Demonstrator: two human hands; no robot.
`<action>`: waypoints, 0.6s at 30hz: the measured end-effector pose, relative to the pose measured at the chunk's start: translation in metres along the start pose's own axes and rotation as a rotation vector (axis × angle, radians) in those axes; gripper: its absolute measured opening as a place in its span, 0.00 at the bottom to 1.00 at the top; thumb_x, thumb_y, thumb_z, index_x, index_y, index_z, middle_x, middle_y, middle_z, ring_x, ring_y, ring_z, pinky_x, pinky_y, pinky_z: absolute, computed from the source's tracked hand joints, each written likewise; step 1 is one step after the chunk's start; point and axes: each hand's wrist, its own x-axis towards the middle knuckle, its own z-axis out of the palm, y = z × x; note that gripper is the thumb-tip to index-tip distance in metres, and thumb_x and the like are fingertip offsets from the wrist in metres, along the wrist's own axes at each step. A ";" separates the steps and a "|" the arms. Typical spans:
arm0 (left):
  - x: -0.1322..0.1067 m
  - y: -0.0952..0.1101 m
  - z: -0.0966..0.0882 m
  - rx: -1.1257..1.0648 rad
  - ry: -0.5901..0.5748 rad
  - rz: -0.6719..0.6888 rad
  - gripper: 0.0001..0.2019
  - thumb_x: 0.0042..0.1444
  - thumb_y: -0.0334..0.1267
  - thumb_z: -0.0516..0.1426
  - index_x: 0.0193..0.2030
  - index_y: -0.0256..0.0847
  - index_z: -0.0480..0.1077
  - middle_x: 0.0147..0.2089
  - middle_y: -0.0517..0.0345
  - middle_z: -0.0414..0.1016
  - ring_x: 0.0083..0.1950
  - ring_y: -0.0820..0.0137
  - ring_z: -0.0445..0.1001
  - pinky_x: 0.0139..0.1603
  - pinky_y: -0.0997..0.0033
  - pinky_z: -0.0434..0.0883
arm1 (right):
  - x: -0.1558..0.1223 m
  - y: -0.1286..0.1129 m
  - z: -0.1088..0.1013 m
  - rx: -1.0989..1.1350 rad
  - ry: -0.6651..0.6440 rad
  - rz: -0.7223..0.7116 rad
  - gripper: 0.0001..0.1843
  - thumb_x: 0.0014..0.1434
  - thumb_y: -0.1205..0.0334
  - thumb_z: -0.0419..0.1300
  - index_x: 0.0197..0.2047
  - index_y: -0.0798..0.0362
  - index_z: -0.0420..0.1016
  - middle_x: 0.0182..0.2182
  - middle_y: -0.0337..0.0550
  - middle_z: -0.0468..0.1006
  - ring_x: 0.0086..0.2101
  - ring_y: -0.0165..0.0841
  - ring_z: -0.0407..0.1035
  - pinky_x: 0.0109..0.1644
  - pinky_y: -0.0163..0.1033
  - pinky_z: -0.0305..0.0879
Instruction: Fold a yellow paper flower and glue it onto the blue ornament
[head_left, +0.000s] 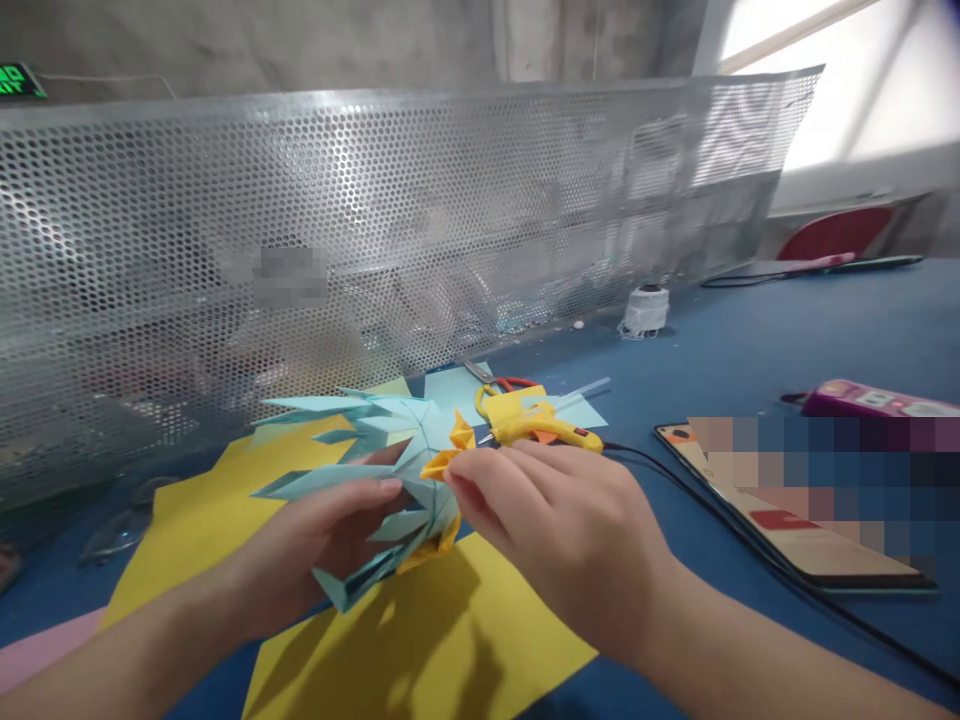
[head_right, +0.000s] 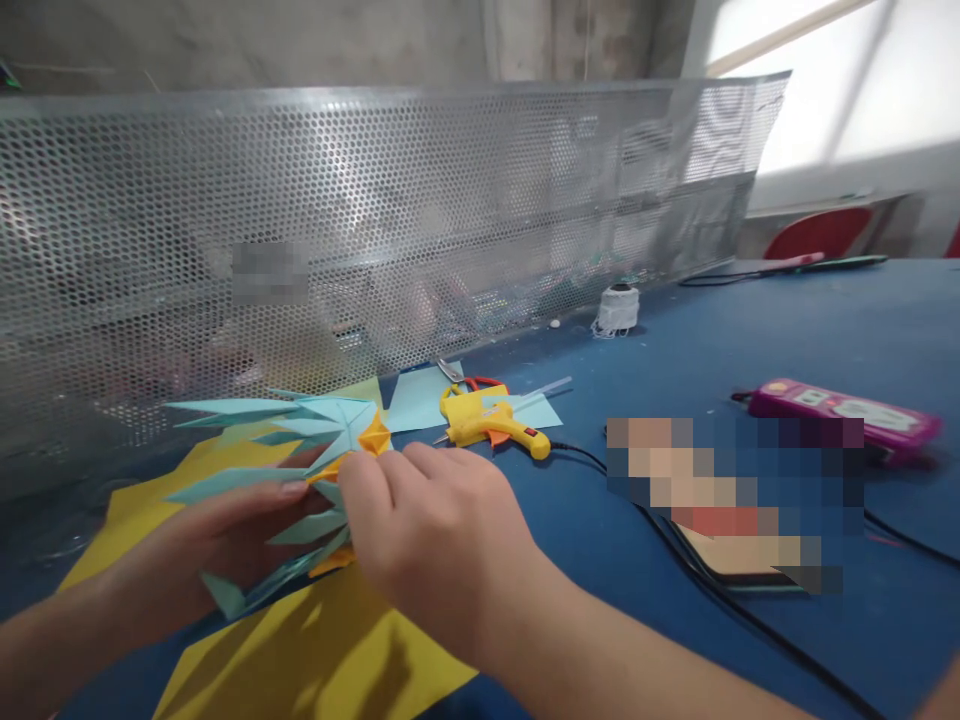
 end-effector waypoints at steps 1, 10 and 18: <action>-0.002 -0.002 0.000 -0.020 -0.009 -0.008 0.13 0.52 0.37 0.63 0.45 0.44 0.74 0.40 0.61 0.82 0.47 0.65 0.78 0.50 0.68 0.73 | -0.001 0.000 0.002 -0.007 0.001 -0.011 0.16 0.62 0.73 0.53 0.24 0.53 0.71 0.18 0.40 0.76 0.19 0.30 0.65 0.22 0.39 0.52; -0.006 -0.003 -0.001 -0.110 -0.038 -0.042 0.12 0.48 0.37 0.63 0.41 0.45 0.75 0.39 0.61 0.82 0.46 0.64 0.79 0.50 0.69 0.73 | -0.005 0.002 0.018 -0.013 -0.056 -0.035 0.14 0.61 0.73 0.54 0.25 0.51 0.70 0.20 0.39 0.77 0.20 0.30 0.67 0.23 0.38 0.52; -0.003 -0.013 -0.006 -0.197 -0.021 -0.058 0.26 0.42 0.34 0.66 0.50 0.49 0.68 0.40 0.62 0.82 0.49 0.61 0.77 0.55 0.64 0.68 | -0.006 -0.001 0.023 0.004 -0.015 -0.045 0.14 0.64 0.72 0.52 0.27 0.53 0.70 0.21 0.39 0.75 0.21 0.30 0.67 0.24 0.37 0.54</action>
